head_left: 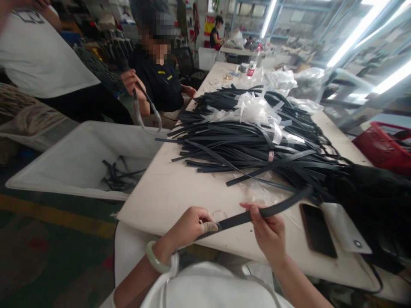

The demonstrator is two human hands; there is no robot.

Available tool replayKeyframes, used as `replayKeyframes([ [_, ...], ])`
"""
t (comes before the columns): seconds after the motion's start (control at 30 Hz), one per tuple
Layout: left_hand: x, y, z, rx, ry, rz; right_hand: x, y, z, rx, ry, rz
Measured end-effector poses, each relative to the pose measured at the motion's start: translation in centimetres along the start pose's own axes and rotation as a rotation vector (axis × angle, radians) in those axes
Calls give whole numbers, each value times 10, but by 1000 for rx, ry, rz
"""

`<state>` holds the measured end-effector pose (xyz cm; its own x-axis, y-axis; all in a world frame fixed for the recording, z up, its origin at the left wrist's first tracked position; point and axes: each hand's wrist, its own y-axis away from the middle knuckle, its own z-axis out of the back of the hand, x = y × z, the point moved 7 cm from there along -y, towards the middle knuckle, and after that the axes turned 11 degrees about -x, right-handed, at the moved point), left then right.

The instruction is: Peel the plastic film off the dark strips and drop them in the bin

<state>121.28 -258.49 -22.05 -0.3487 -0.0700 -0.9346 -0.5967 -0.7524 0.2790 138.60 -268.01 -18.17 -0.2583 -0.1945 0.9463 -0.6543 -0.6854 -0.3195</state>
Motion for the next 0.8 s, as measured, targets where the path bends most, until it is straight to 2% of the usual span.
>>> replayKeyframes([
  [0.1,-8,-2,-9,34,70,-67,8,14,-28,264,25,49],
  [0.13,-10,-2,-11,49,88,-83,7,18,-33,311,22,30],
  [0.2,-9,-3,-11,50,95,-81,2,16,-26,262,10,-47],
  [0.3,-4,-5,-5,4,71,-46,-8,2,0,48,3,-154],
  [0.37,-6,-8,-4,-12,70,-48,-11,-2,4,30,0,-180],
  [0.53,-16,-10,-16,39,105,-121,-10,10,-21,335,53,-159],
  [0.6,-15,-11,-17,47,98,-122,-6,6,-21,391,123,-131],
  [0.67,-14,-11,-16,39,71,-116,4,-3,-21,459,227,-36],
  [0.73,-16,-13,-17,47,25,-129,16,-7,-30,644,372,112],
  [0.8,-18,-15,-20,83,-27,-155,18,-2,-42,902,580,212],
])
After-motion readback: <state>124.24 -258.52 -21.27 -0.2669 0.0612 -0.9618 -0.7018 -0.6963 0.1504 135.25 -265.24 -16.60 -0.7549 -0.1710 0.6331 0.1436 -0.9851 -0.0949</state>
